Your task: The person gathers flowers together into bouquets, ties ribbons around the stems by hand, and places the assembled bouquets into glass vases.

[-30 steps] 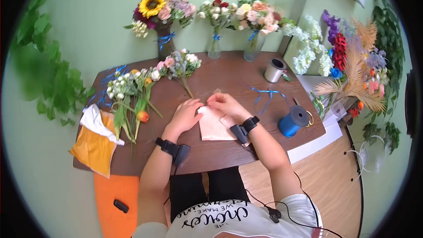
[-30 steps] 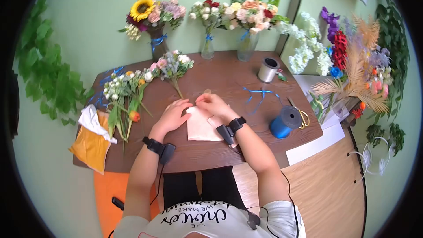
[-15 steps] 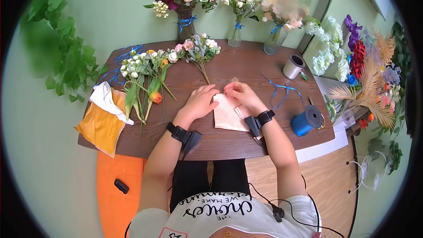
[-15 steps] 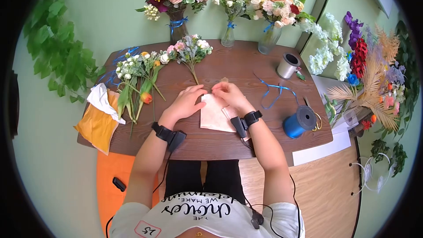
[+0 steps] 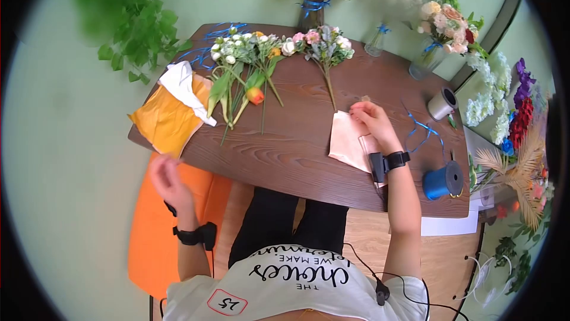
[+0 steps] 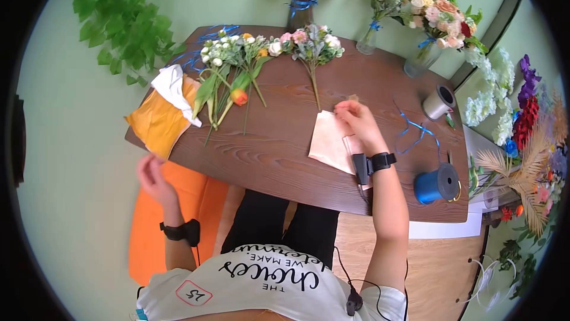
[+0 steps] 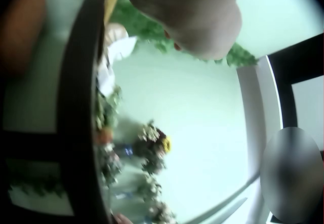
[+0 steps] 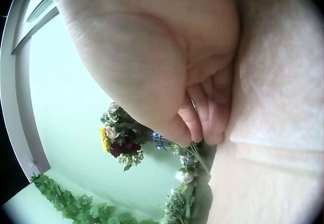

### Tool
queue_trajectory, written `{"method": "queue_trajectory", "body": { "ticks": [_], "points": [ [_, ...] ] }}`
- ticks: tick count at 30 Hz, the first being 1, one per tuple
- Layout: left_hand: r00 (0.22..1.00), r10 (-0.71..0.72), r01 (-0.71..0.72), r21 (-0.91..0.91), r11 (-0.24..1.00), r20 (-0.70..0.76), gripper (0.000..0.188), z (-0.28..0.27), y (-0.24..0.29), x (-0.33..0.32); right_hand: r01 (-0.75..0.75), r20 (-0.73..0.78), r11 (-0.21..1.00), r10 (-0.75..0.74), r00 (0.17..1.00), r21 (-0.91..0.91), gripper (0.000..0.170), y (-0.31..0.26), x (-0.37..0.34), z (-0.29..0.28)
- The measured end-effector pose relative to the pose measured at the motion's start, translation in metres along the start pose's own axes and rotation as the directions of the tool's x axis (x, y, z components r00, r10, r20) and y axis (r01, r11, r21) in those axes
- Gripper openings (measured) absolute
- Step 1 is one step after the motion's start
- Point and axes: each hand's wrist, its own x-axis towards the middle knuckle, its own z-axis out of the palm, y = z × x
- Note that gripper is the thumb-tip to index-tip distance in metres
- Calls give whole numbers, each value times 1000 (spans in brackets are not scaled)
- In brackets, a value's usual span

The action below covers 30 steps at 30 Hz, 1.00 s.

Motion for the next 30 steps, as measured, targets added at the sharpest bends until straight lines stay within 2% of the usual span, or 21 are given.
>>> {"method": "queue_trajectory", "body": {
  "ticks": [2, 3, 4, 6, 8, 10, 12, 14, 16, 18, 21, 24, 27, 30],
  "points": [
    [964, -12, 56, 160, 985, -265, 23, -58, -56, 7, 7, 6, 1000, -7, 1000, 1, 17, 4, 1, -1],
    [944, -38, 144, 305, 942, -328, 29, -78, -80, 2, 6, 7, 1000, -6, 1000, 8, 17, 4, 2, -2],
    [919, -64, 242, 429, 870, -388, 36, -98, -104, -3, 8, 6, 1000, -8, 1000, 14, 17, 3, 1, -2],
    [917, -119, 376, 726, 575, -380, 61, -186, -237, -40, 0, 9, 1000, 0, 1000, -12, 18, 0, -1, -1],
    [859, -333, 471, 856, 213, -389, 80, -202, -246, -57, -3, 14, 999, 4, 1000, -51, 16, -1, -1, -3],
    [874, -397, 358, 923, 140, -279, 83, -220, -271, -86, -7, 9, 999, 7, 1000, -36, 16, -4, -3, -1],
    [759, -622, 434, 863, 261, -193, 91, -218, -267, -102, -19, 2, 999, 19, 1000, -26, 16, -7, -8, 3],
    [557, -756, 501, 865, -24, -344, 97, -199, -261, -106, -21, -13, 1000, 21, 1000, -18, 16, -11, -9, 4],
    [600, -719, 344, 925, -163, -350, 99, -204, -294, -119, -17, -35, 1000, 17, 999, 2, 16, -5, -7, 2],
    [605, -668, 325, 900, -290, -434, 92, -195, -298, -120, -25, -26, 999, 26, 999, 44, 16, -6, -7, 3],
    [675, -587, 348, 895, -280, -446, 86, -202, -302, -115, -31, -24, 998, 33, 999, 62, 16, -10, -10, 2],
    [636, -627, 423, 883, -204, -450, 77, -206, -289, -110, -50, -21, 998, 51, 998, 46, 16, -8, -7, 3],
    [501, -661, 705, 706, -62, -558, 72, -213, -288, -102, -65, -26, 997, 66, 997, 48, 17, -8, -6, 4],
    [652, -563, 706, 677, 207, -508, 82, -238, -294, -108, -63, -22, 997, 64, 998, 33, 18, -4, -5, 2]
  ]
}}
